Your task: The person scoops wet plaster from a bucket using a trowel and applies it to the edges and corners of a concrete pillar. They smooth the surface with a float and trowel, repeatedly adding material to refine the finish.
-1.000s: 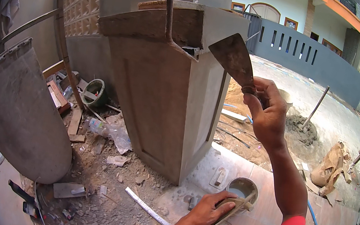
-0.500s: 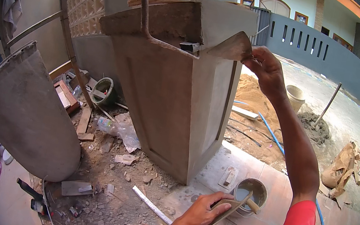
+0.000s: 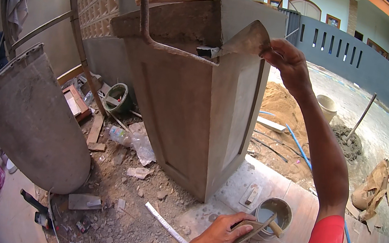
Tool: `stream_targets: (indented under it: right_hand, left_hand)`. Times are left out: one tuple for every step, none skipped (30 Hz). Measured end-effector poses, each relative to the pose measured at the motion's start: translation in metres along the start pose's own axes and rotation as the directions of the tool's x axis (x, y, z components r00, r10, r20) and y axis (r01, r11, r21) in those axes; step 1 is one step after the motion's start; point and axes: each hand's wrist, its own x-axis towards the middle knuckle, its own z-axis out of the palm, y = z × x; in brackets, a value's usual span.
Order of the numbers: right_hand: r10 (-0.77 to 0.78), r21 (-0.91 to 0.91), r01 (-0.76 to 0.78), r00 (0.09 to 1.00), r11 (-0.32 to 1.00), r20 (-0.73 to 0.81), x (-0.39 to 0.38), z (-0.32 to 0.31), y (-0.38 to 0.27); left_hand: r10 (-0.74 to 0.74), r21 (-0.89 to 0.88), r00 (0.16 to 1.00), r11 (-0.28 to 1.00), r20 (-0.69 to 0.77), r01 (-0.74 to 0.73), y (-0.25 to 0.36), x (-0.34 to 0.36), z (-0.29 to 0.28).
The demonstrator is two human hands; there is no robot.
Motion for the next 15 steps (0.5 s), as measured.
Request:
stream_targets:
  right_hand:
    - [0.014,0.022,-0.014,1.0,1.0,-0.002,0.001,0.0,0.0]
    - [0.028,0.044,-0.028,1.0,0.999,-0.004,0.002,0.0,0.001]
    - [0.043,0.067,-0.042,0.999,0.997,-0.005,0.003,0.001,0.001]
    - [0.057,0.087,-0.057,0.998,0.995,0.002,0.004,0.002,0.001]
    - [0.072,0.108,-0.072,0.997,0.992,0.01,0.004,0.002,0.0]
    - [0.087,0.128,-0.088,0.996,0.988,0.017,0.005,0.003,-0.001]
    - [0.072,0.161,-0.073,0.997,0.984,0.013,0.005,0.004,0.001]
    - [0.057,0.193,-0.058,0.998,0.979,0.009,0.005,0.006,0.004]
    - [0.044,0.223,-0.044,0.999,0.974,0.003,0.004,0.008,0.008]
    - [0.048,0.21,-0.044,0.999,0.977,-0.012,0.003,0.009,0.013]
    - [0.052,0.196,-0.045,0.998,0.98,-0.027,0.002,0.011,0.017]
    - [0.055,0.188,-0.047,0.998,0.981,-0.041,0.001,0.014,0.02]
    - [0.089,0.193,-0.075,0.994,0.978,-0.062,-0.002,0.016,0.021]
    - [0.122,0.198,-0.104,0.989,0.975,-0.083,-0.008,0.018,0.023]
    - [0.155,0.201,-0.131,0.982,0.971,-0.106,-0.015,0.019,0.022]
  left_hand:
    - [0.006,-0.004,1.0,1.0,-0.003,-0.006,-0.001,0.0,0.0]
    - [0.012,-0.008,1.0,1.0,-0.006,-0.012,-0.001,0.001,0.0]
    - [0.004,-0.018,1.0,1.0,0.0,-0.004,-0.001,0.001,0.0]
    - [-0.004,-0.028,1.0,1.0,0.005,0.004,-0.001,0.001,-0.001]
    - [-0.013,-0.038,1.0,0.999,0.01,0.013,-0.001,0.001,-0.001]
    - [-0.013,-0.038,1.0,0.999,0.012,0.013,-0.001,0.0,-0.001]
    - [-0.012,-0.039,1.0,0.999,0.013,0.013,-0.001,0.0,-0.002]
    - [-0.012,-0.039,1.0,0.999,0.014,0.013,0.0,0.0,-0.002]
    - [-0.009,-0.036,1.0,0.999,0.018,0.01,0.0,0.001,-0.002]
    - [-0.006,-0.034,1.0,0.999,0.022,0.007,0.0,0.001,-0.002]
    - [-0.003,-0.032,1.0,0.999,0.026,0.004,-0.001,0.001,-0.002]
    - [0.0,-0.028,1.0,1.0,0.021,0.001,-0.001,0.001,-0.002]
    - [0.003,-0.025,1.0,1.0,0.017,-0.002,-0.001,0.0,-0.002]
    - [0.006,-0.021,1.0,1.0,0.012,-0.005,-0.002,0.0,-0.002]
    - [0.001,-0.019,1.0,1.0,0.015,-0.001,-0.001,0.0,-0.003]
